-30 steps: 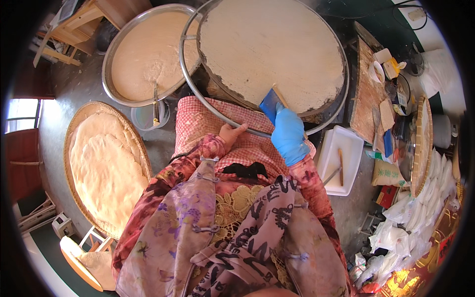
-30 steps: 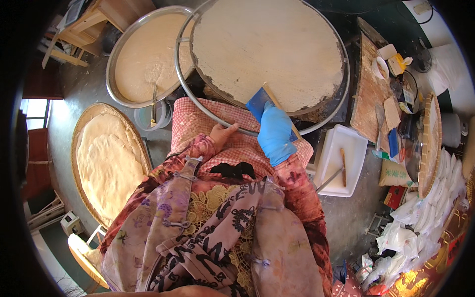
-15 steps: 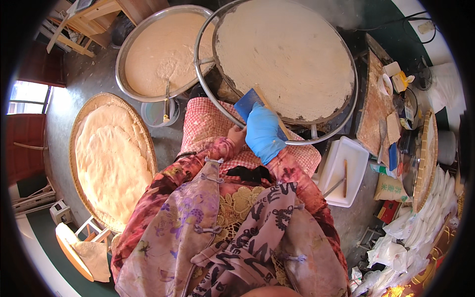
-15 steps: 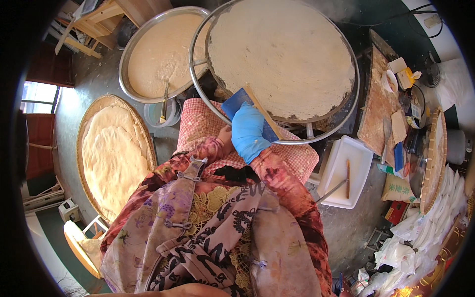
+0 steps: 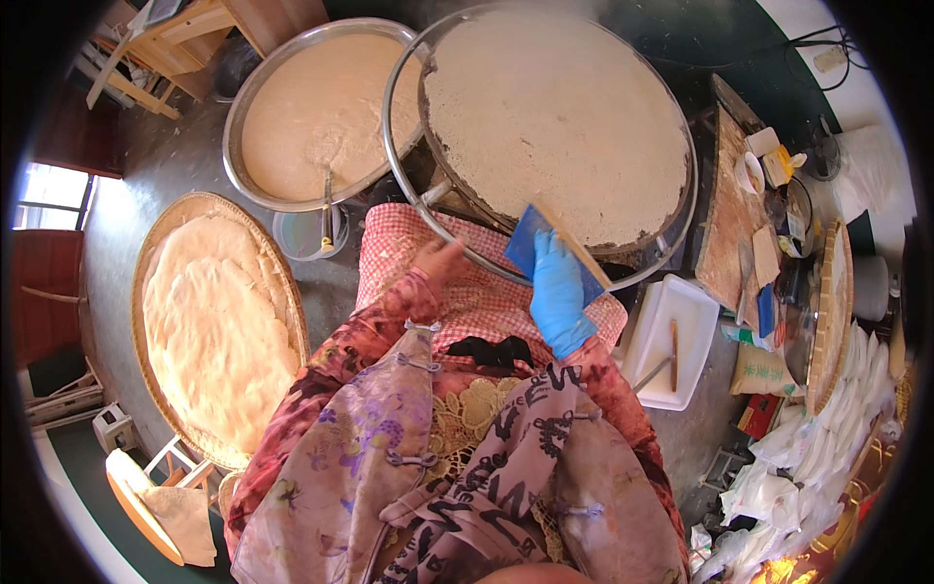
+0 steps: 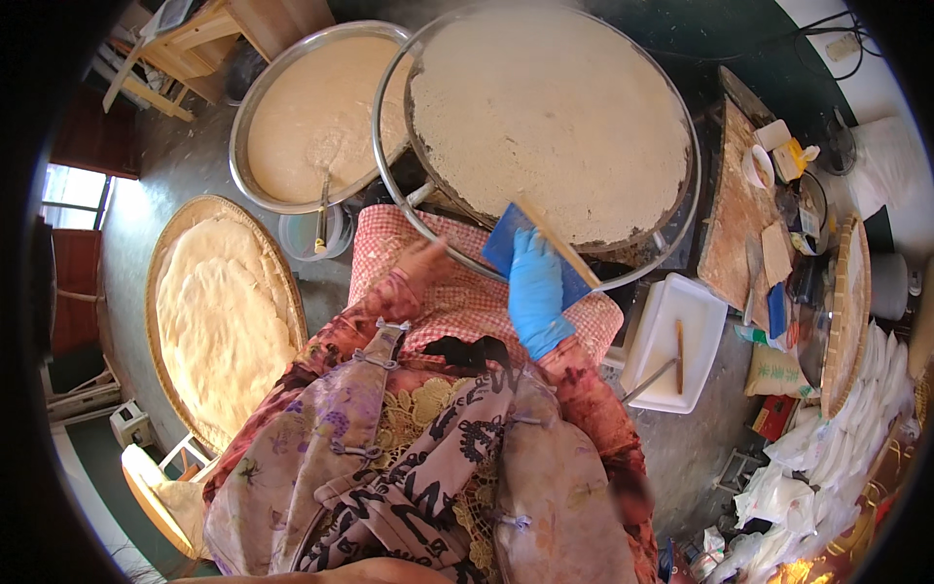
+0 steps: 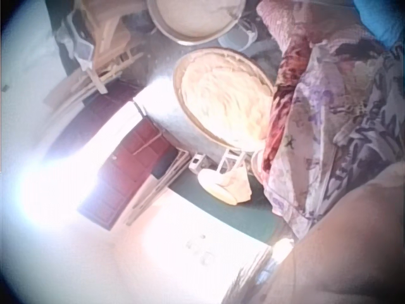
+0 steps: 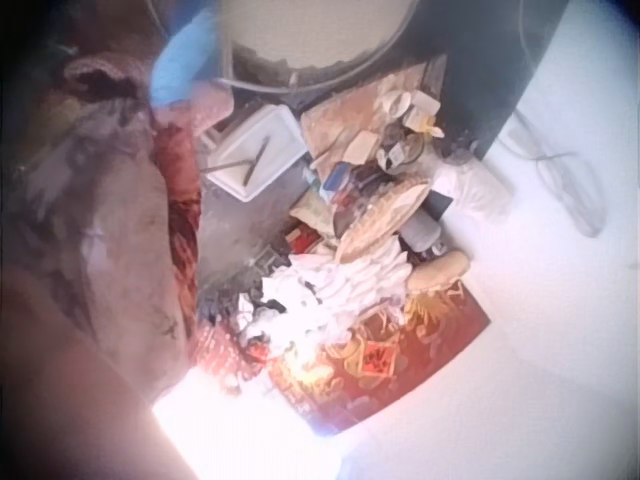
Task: The person scoops batter onto a hot griddle, spreads it into a thin circle, cooks it, and removes the finished crepe to a stack. The cycle repeats with additional batter scoops and spreading.
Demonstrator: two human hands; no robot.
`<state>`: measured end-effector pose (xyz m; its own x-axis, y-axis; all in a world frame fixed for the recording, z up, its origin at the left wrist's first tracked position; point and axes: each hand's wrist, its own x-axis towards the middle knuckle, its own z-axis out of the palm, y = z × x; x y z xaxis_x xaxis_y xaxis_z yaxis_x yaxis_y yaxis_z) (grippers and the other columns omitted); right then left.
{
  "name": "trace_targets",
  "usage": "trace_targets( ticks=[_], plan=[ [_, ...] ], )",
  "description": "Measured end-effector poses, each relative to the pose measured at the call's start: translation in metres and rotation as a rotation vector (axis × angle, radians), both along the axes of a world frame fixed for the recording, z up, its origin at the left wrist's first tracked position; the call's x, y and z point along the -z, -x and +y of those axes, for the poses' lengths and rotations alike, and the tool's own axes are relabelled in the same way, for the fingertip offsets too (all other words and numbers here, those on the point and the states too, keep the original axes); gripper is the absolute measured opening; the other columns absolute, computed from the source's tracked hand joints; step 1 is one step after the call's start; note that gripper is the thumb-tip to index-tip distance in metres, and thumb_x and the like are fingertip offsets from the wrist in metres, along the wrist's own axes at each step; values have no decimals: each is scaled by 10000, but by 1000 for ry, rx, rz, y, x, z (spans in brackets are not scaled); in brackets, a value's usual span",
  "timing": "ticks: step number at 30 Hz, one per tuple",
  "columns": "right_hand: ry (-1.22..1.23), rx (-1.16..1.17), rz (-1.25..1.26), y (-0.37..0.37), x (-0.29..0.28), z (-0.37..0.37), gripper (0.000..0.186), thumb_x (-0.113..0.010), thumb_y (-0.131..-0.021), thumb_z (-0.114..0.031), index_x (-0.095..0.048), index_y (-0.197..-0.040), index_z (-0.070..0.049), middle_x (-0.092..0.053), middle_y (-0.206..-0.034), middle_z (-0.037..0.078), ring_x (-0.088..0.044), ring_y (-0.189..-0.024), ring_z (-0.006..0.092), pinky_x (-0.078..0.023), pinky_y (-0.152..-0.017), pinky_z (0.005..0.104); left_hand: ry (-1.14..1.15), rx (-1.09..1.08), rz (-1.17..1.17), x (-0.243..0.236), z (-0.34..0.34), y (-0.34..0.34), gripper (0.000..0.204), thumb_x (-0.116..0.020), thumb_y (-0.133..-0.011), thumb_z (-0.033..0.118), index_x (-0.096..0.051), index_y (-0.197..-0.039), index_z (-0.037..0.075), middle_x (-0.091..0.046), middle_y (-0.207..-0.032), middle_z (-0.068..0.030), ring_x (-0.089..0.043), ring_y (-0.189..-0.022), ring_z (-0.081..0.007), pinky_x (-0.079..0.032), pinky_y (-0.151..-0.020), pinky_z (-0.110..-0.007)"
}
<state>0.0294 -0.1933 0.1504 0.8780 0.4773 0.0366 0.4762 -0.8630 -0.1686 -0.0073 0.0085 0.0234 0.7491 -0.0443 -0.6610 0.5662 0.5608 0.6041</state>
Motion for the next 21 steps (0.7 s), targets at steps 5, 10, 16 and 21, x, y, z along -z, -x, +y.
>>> trace_targets(
  ticks=[5,10,16,21],
  plan=[
    [-260,-2,118,10,-16,-26,500,-434,-721,68,-427,-1220,34,-486,-1172,258,-506,-1056,366,-404,-916,389,-119,-237,-92,24,6,-13,216,-608,-845,259,-595,-938,64,-641,-838,-45,-610,-704,-167,-510,-615,-301],
    [-250,366,296,-20,-37,-61,520,-426,-718,63,-511,-1217,-56,-590,-1027,242,-552,-1010,370,-439,-854,376,-150,-138,-53,40,-32,2,226,-596,-850,244,-602,-918,29,-643,-827,-68,-619,-732,-179,-508,-632,-303],
    [-102,202,453,-28,-25,-54,585,-480,-671,52,-515,-1227,-126,-563,-974,283,-539,-963,412,-443,-781,426,-56,155,66,18,-66,9,350,-603,-850,304,-566,-1033,8,-630,-928,-96,-611,-870,-205,-497,-742,-325],
    [-147,116,441,-48,-37,-33,470,-532,-675,26,-511,-1144,39,-569,-997,254,-551,-938,409,-450,-821,426,83,254,123,-12,-47,8,515,-614,-830,383,-468,-1139,-1,-569,-1087,-157,-569,-1010,-250,-474,-833,-344]
  ],
)
